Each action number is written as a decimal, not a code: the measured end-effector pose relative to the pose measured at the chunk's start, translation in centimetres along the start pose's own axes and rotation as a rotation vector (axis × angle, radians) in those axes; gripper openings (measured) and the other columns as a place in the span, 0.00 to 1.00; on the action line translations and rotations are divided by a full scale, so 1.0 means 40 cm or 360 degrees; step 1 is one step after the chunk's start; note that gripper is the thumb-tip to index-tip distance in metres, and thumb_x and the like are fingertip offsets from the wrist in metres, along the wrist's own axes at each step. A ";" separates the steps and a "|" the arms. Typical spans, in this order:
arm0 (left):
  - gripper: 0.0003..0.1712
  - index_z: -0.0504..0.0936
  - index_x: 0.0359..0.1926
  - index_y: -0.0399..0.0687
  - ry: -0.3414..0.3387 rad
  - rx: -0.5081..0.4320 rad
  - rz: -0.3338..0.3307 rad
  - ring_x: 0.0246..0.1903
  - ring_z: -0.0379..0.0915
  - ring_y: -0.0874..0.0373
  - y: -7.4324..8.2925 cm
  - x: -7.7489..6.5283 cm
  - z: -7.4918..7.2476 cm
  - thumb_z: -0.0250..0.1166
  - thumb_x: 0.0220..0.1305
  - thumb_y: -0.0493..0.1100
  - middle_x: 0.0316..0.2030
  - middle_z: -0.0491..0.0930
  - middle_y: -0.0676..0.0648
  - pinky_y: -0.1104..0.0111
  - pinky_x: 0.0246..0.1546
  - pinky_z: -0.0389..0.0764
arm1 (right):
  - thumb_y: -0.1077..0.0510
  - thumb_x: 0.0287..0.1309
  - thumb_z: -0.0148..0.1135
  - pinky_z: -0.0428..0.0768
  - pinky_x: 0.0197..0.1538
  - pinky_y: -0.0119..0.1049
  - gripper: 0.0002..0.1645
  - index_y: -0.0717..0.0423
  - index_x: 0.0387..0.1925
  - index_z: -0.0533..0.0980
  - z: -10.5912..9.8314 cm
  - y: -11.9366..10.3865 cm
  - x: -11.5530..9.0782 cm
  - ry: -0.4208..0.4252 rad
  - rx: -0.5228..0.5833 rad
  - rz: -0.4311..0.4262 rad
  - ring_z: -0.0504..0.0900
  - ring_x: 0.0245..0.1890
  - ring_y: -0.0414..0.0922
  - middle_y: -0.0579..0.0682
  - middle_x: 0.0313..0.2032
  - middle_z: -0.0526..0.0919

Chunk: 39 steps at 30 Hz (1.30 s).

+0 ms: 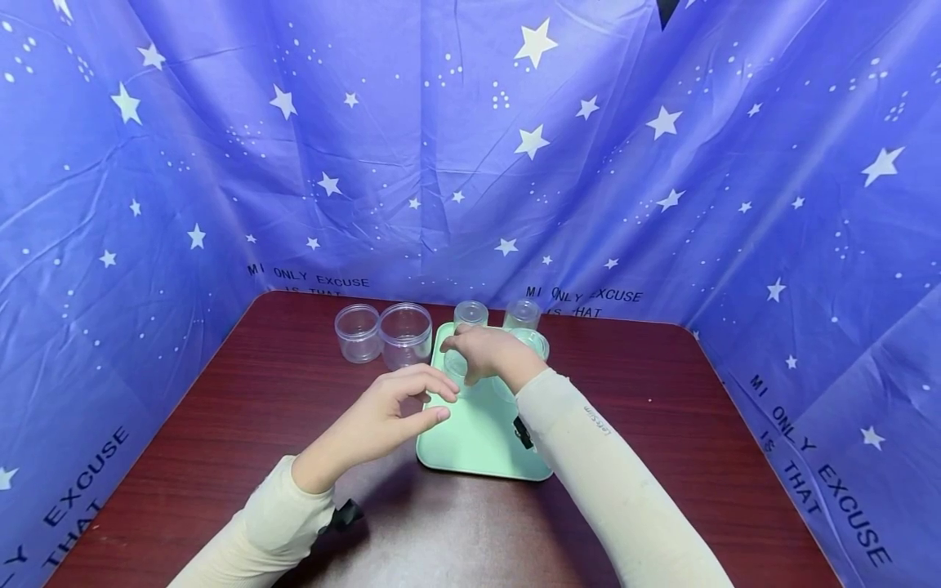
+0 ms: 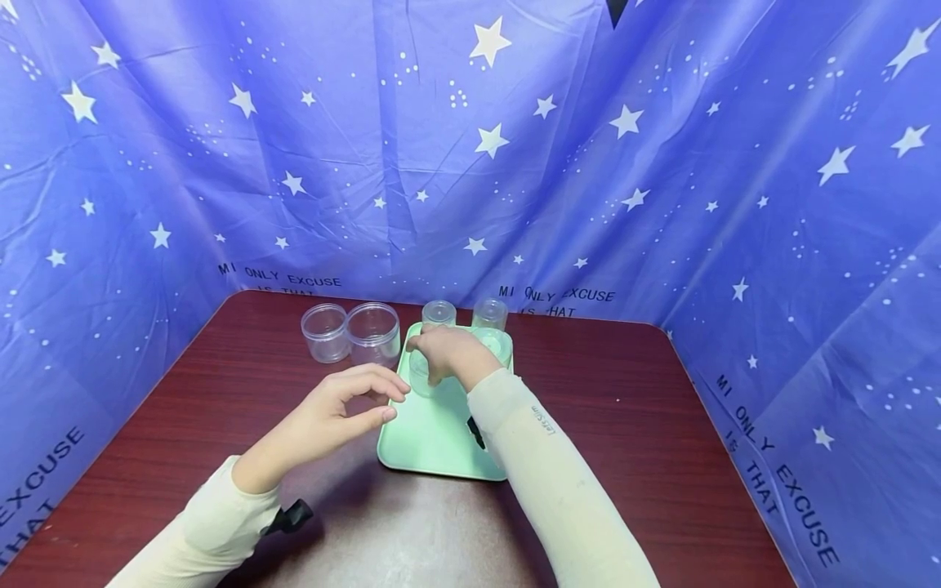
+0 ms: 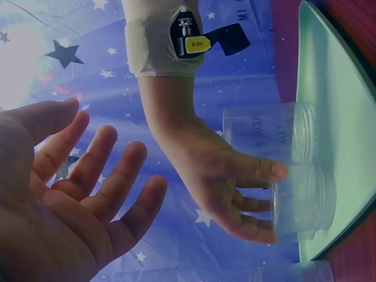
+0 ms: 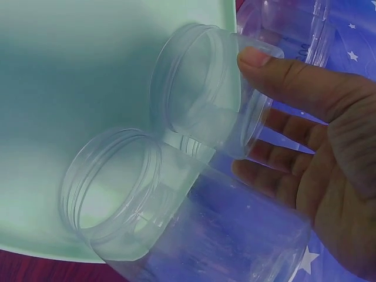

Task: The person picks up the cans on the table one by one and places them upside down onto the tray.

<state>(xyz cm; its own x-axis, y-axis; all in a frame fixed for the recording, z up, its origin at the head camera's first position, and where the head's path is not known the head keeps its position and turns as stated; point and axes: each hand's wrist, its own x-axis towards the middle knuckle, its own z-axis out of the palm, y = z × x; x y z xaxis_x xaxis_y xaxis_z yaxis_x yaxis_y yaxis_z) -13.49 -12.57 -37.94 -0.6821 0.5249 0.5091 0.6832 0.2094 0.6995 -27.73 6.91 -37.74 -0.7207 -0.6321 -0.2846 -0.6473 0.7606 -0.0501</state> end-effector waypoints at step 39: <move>0.09 0.83 0.48 0.57 -0.0048 -0.0010 0.0023 0.51 0.78 0.61 -0.004 0.001 0.006 0.68 0.70 0.40 0.50 0.84 0.56 0.66 0.47 0.81 | 0.52 0.59 0.74 0.84 0.51 0.47 0.32 0.41 0.65 0.76 -0.028 0.001 -0.070 0.0629 -0.0123 -0.0110 0.79 0.58 0.47 0.46 0.57 0.78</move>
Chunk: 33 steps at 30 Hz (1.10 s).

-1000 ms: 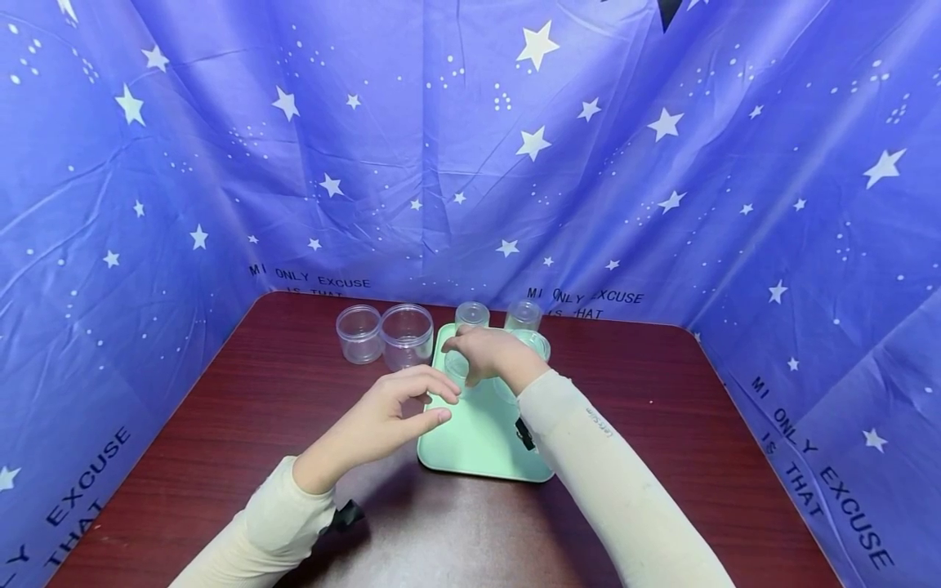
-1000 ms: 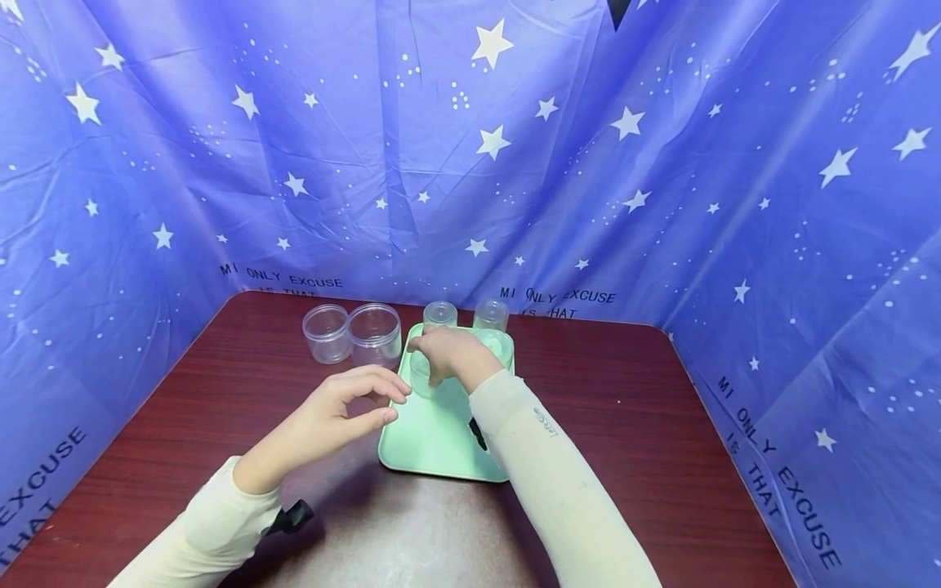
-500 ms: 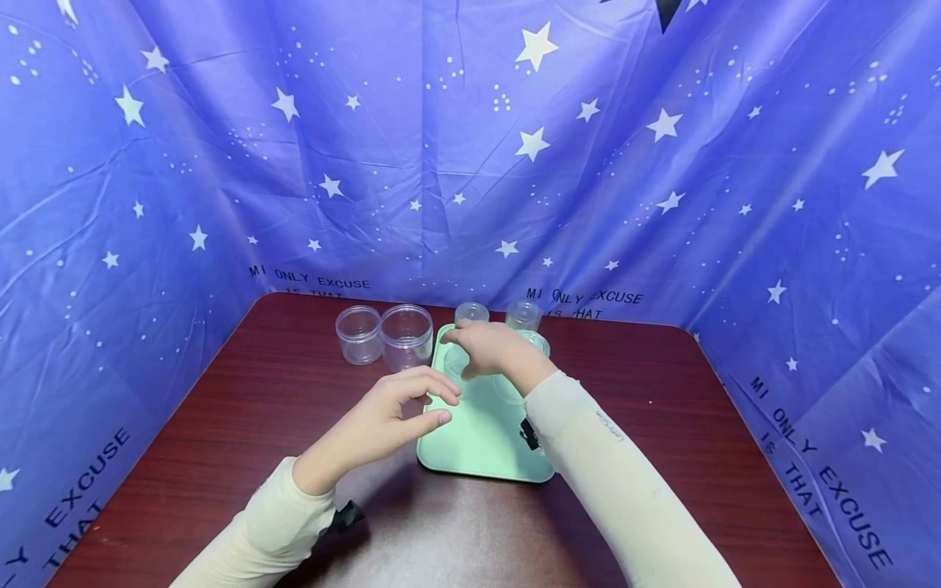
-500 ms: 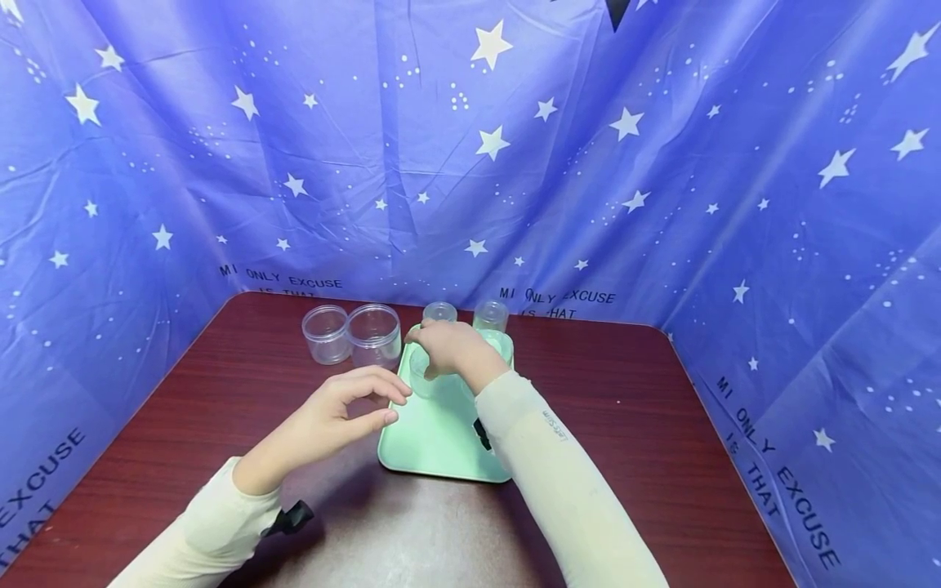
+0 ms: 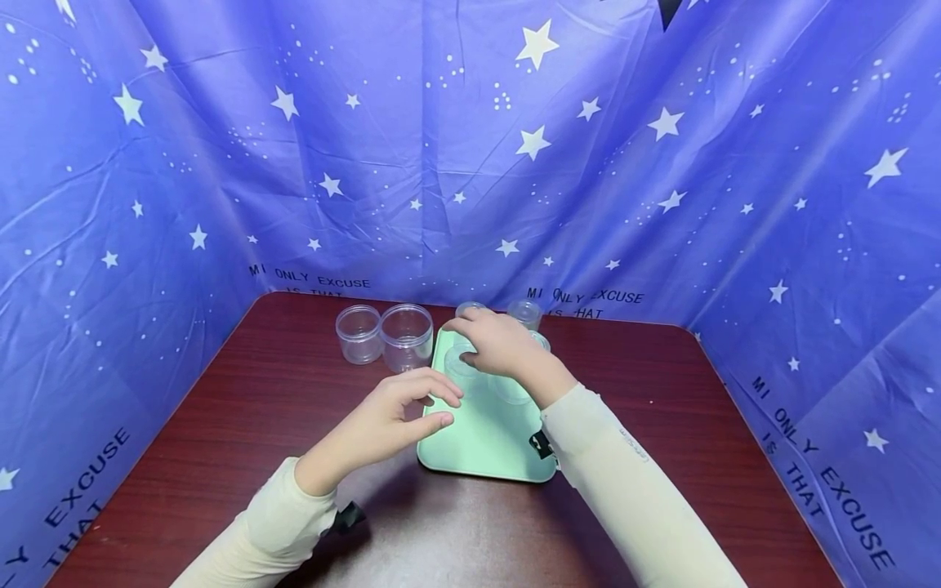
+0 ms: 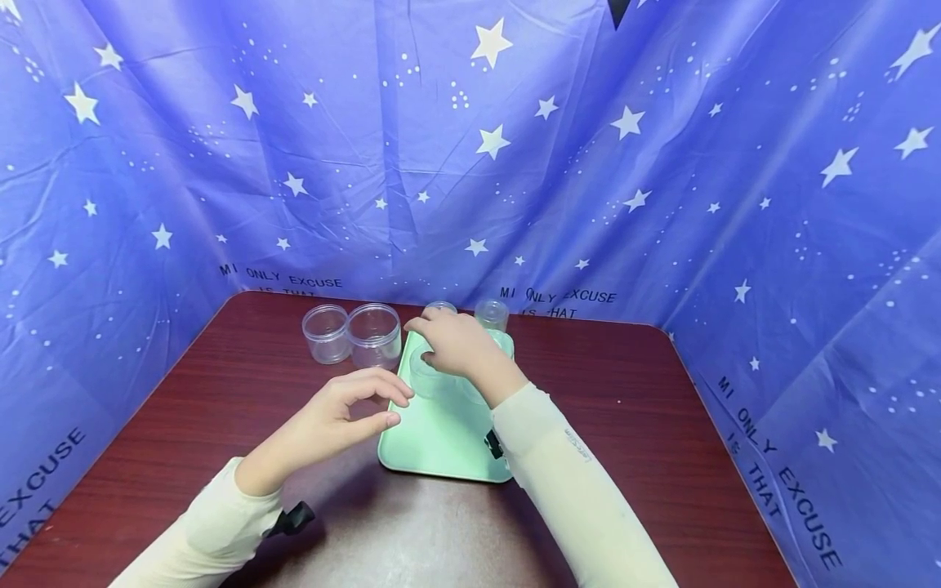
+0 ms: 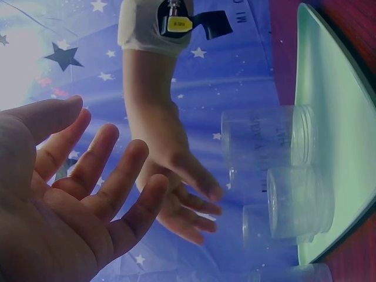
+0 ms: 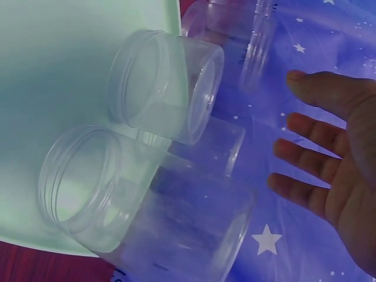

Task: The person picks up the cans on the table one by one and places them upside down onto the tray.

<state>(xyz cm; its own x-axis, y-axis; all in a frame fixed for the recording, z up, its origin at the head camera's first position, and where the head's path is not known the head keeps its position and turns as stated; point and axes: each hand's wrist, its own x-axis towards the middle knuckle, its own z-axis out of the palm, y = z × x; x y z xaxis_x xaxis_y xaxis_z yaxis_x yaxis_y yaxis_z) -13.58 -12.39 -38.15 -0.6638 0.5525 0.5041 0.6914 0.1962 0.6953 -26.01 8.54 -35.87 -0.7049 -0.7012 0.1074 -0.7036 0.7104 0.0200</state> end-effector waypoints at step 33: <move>0.12 0.84 0.48 0.57 0.0023 0.0044 -0.0014 0.51 0.77 0.62 0.005 0.002 -0.011 0.71 0.66 0.39 0.49 0.84 0.56 0.58 0.46 0.82 | 0.57 0.59 0.72 0.80 0.58 0.46 0.28 0.48 0.62 0.78 -0.039 -0.027 -0.137 0.0558 0.0055 -0.0298 0.80 0.55 0.47 0.46 0.55 0.82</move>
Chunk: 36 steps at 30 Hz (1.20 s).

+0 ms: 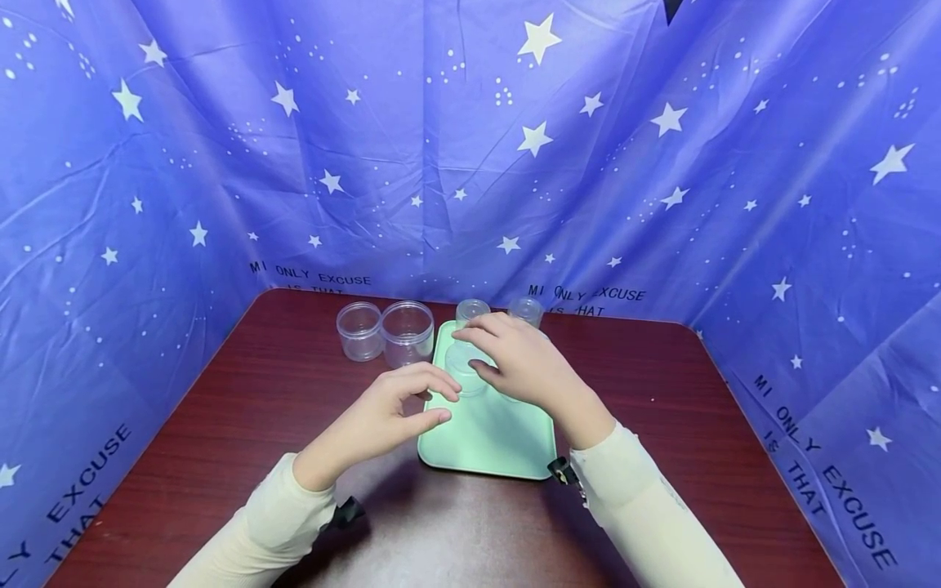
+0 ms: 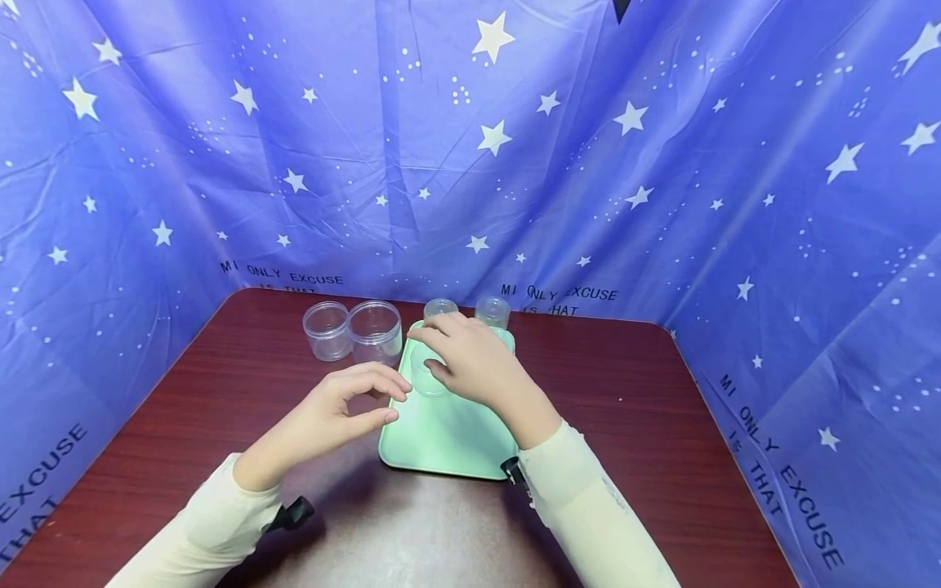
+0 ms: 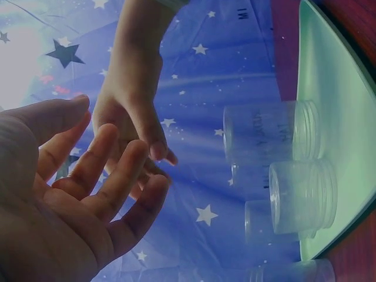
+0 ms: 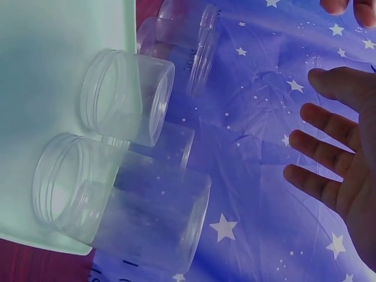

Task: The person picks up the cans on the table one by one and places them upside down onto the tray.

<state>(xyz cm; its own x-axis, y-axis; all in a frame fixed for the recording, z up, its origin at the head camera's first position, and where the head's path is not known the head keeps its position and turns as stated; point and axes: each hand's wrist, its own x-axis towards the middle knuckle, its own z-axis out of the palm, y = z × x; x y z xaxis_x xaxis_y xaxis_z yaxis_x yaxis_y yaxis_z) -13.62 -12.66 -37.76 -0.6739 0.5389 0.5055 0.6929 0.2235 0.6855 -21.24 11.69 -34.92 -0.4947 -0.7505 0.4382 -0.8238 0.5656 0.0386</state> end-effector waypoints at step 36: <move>0.11 0.83 0.49 0.52 -0.0050 -0.0021 0.0043 0.49 0.78 0.60 -0.009 -0.003 0.031 0.70 0.67 0.38 0.50 0.84 0.52 0.62 0.49 0.80 | 0.55 0.59 0.73 0.76 0.65 0.46 0.29 0.50 0.62 0.78 -0.013 0.001 -0.156 0.0320 0.0219 0.0087 0.78 0.62 0.49 0.49 0.59 0.80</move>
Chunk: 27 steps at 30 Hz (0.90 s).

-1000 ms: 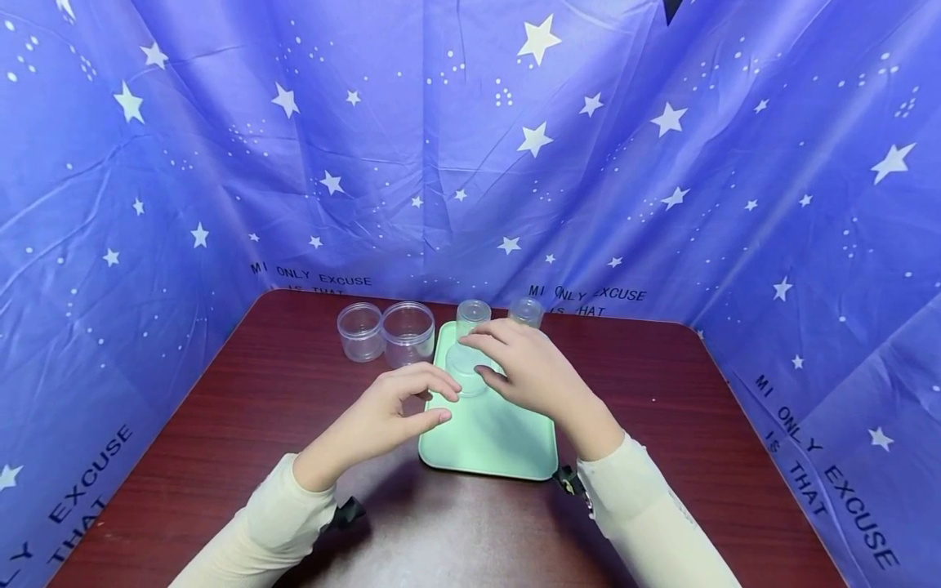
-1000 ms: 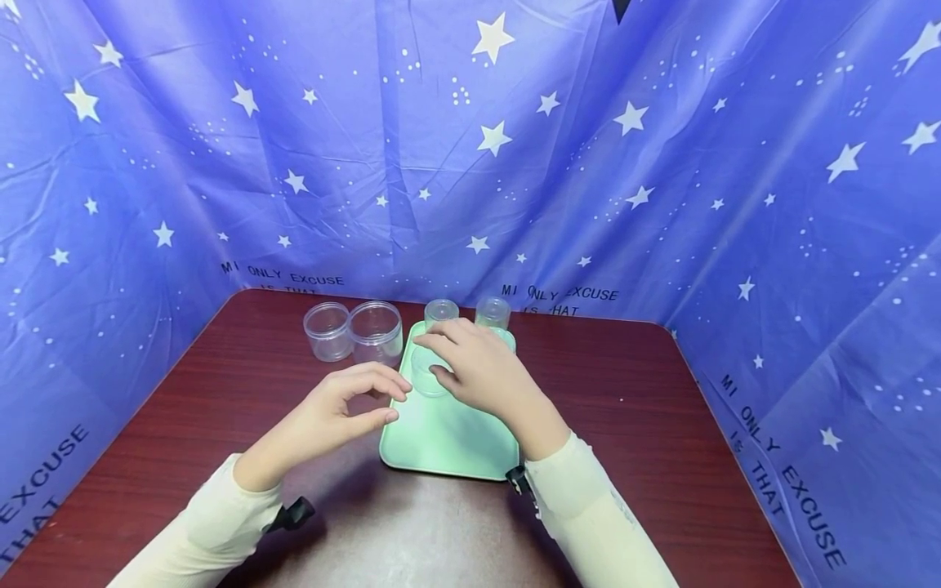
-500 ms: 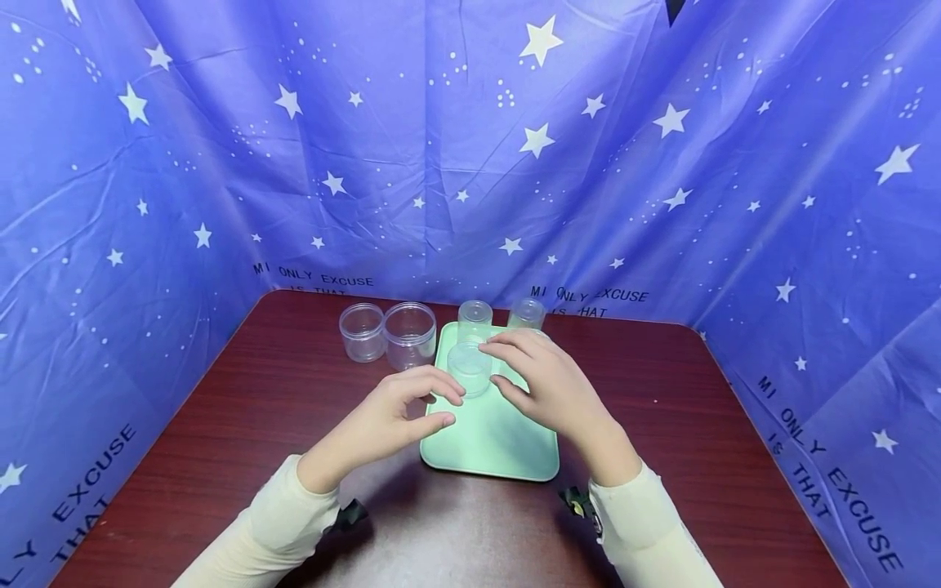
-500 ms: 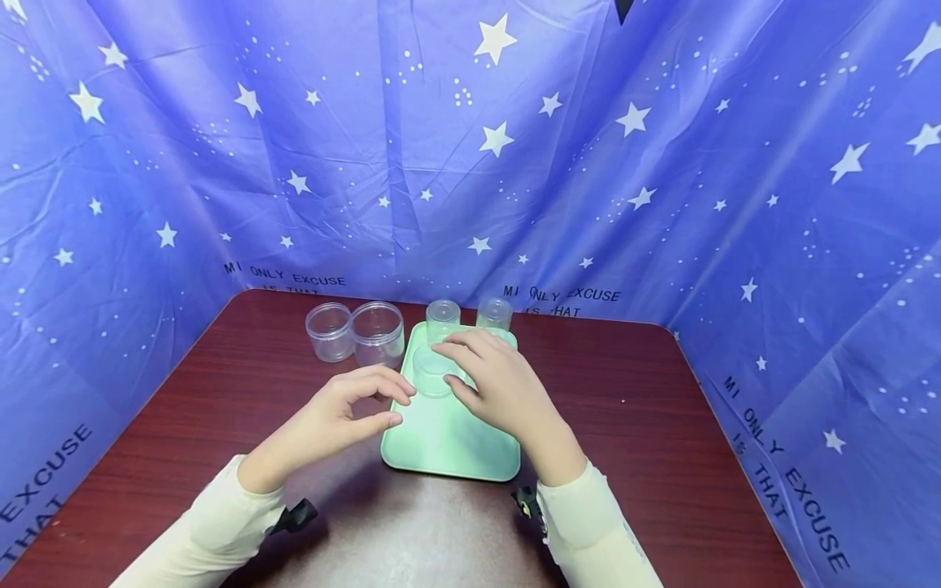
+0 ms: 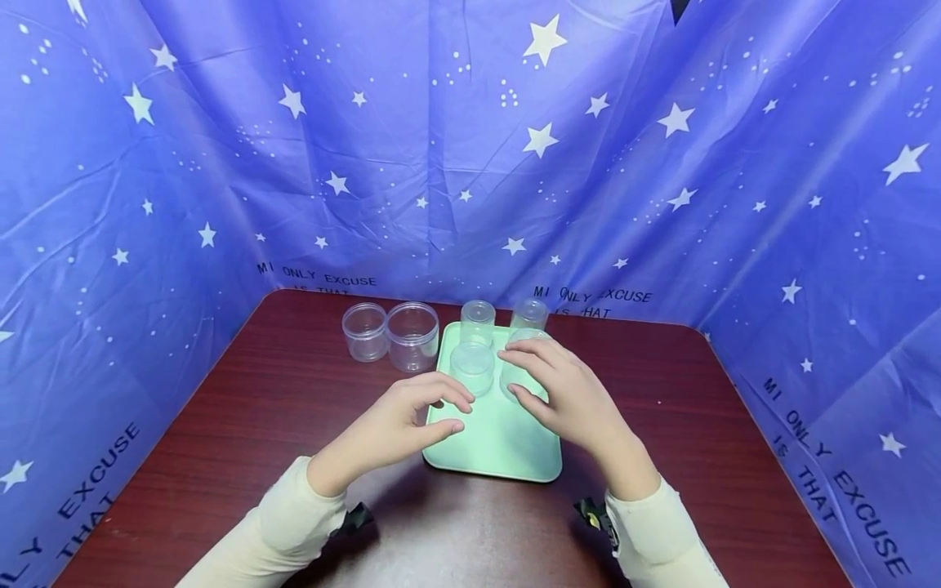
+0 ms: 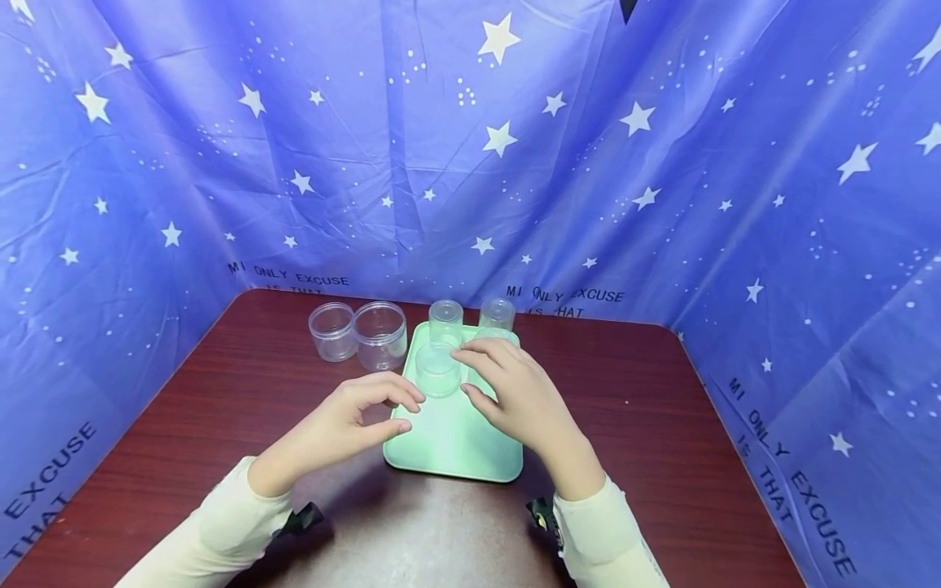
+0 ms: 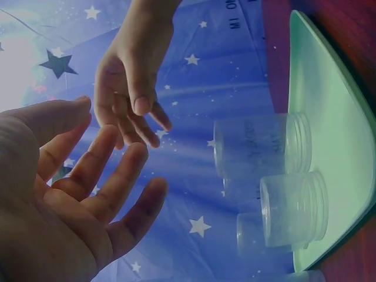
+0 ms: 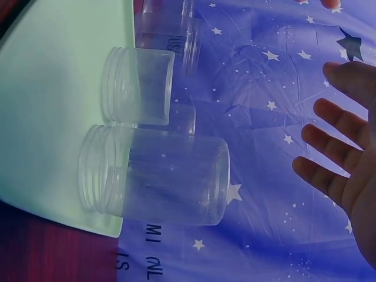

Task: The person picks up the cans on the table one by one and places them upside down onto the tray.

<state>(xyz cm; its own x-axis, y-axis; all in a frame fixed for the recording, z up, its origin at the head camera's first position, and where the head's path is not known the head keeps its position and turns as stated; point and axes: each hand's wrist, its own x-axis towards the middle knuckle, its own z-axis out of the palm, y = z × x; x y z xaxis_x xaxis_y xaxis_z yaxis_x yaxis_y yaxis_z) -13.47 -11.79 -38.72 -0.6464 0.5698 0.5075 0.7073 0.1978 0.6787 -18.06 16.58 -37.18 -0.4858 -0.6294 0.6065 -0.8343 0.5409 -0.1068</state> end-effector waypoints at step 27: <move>0.11 0.83 0.49 0.51 0.0024 0.0032 0.0013 0.50 0.78 0.61 0.004 0.003 -0.010 0.71 0.66 0.37 0.50 0.83 0.54 0.69 0.49 0.79 | 0.56 0.58 0.73 0.73 0.66 0.42 0.30 0.51 0.63 0.78 0.007 0.007 -0.026 0.0083 0.0061 -0.0024 0.77 0.62 0.49 0.50 0.60 0.80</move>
<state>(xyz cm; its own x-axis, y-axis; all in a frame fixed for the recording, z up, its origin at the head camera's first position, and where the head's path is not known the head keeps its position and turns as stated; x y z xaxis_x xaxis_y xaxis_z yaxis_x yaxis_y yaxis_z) -13.56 -12.01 -38.31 -0.6445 0.5592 0.5214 0.7182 0.2090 0.6637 -17.88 17.23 -38.05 -0.4595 -0.6070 0.6484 -0.8513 0.5092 -0.1267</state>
